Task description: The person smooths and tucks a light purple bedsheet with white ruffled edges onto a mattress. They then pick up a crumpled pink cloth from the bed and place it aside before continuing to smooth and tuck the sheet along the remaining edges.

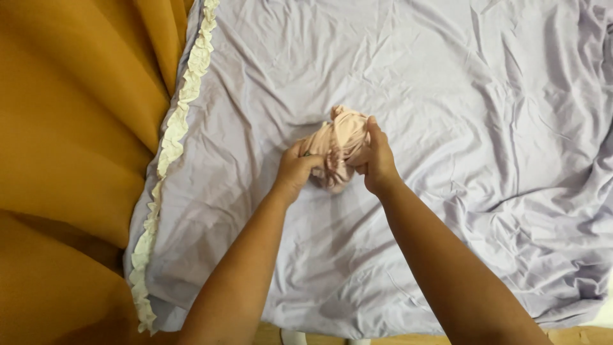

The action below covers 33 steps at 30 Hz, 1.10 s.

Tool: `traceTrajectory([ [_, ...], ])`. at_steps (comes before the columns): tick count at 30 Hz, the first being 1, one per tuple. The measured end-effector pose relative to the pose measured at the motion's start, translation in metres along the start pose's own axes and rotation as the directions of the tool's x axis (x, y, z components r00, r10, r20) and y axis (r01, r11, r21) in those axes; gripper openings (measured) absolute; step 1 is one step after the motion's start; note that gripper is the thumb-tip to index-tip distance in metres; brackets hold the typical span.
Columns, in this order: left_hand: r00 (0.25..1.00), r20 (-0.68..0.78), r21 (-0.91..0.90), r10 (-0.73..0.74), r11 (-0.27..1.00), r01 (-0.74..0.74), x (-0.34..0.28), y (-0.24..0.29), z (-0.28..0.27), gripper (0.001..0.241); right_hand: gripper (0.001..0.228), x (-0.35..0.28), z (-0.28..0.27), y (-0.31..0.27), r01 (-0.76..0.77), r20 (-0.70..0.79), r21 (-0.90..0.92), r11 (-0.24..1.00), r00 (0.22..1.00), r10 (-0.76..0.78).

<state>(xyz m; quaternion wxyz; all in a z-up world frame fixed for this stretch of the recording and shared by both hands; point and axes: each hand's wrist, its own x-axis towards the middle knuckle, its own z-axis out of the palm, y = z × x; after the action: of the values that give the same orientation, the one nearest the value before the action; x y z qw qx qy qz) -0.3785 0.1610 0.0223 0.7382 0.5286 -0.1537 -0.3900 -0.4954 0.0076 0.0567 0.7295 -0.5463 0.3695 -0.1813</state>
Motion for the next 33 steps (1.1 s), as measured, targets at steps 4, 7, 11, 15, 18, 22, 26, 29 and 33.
traceTrajectory([
  [4, 0.993, 0.080, -0.097, 0.081, 0.993, -0.073, -0.015, 0.012, 0.044, 0.054, 0.078, -0.038, 0.004, -0.034, -0.160, 0.027, -0.048, 0.986, 0.986, 0.162],
  [7, 0.979, 0.161, -0.216, 0.127, 0.972, -0.091, -0.018, 0.005, 0.067, 0.057, 0.078, -0.059, -0.008, -0.052, -0.293, 0.155, 0.019, 0.956, 0.945, 0.287],
  [11, 0.979, 0.179, -0.384, 0.097, 0.923, -0.021, -0.008, -0.028, 0.088, 0.060, 0.066, -0.061, -0.043, -0.049, -0.299, 0.315, 0.297, 0.907, 0.927, 0.202],
  [15, 0.996, 0.043, -0.288, 0.073, 0.956, -0.057, -0.020, -0.017, 0.133, 0.071, 0.044, -0.040, -0.097, -0.029, -0.201, 0.205, 0.427, 0.881, 0.971, 0.123],
  [18, 0.987, 0.003, -0.069, 0.160, 0.985, -0.159, -0.006, -0.055, 0.159, 0.072, 0.033, -0.027, -0.144, -0.016, -0.172, 0.067, 0.418, 0.892, 0.985, 0.159],
  [22, 0.973, -0.069, 0.468, 0.222, 0.868, -0.165, 0.006, -0.106, 0.185, 0.077, 0.028, -0.031, -0.180, -0.020, 0.015, -0.062, 0.386, 0.922, 0.998, 0.010],
  [26, 0.895, 0.040, 0.608, 0.444, 0.700, -0.374, -0.008, -0.112, 0.216, 0.093, 0.032, -0.022, -0.223, -0.013, 0.195, -0.212, 0.183, 0.964, 0.965, -0.155],
  [29, 0.904, 0.046, 0.678, 0.426, 0.651, -0.342, -0.032, -0.081, 0.246, 0.102, 0.048, -0.032, -0.227, -0.031, 0.220, -0.232, 0.067, 0.973, 0.952, -0.199],
  [33, 0.947, 0.142, 0.777, 0.287, 0.561, -0.286, -0.044, -0.074, 0.270, 0.116, 0.086, -0.029, -0.249, -0.024, 0.232, -0.100, -0.239, 0.943, 0.960, -0.262],
])
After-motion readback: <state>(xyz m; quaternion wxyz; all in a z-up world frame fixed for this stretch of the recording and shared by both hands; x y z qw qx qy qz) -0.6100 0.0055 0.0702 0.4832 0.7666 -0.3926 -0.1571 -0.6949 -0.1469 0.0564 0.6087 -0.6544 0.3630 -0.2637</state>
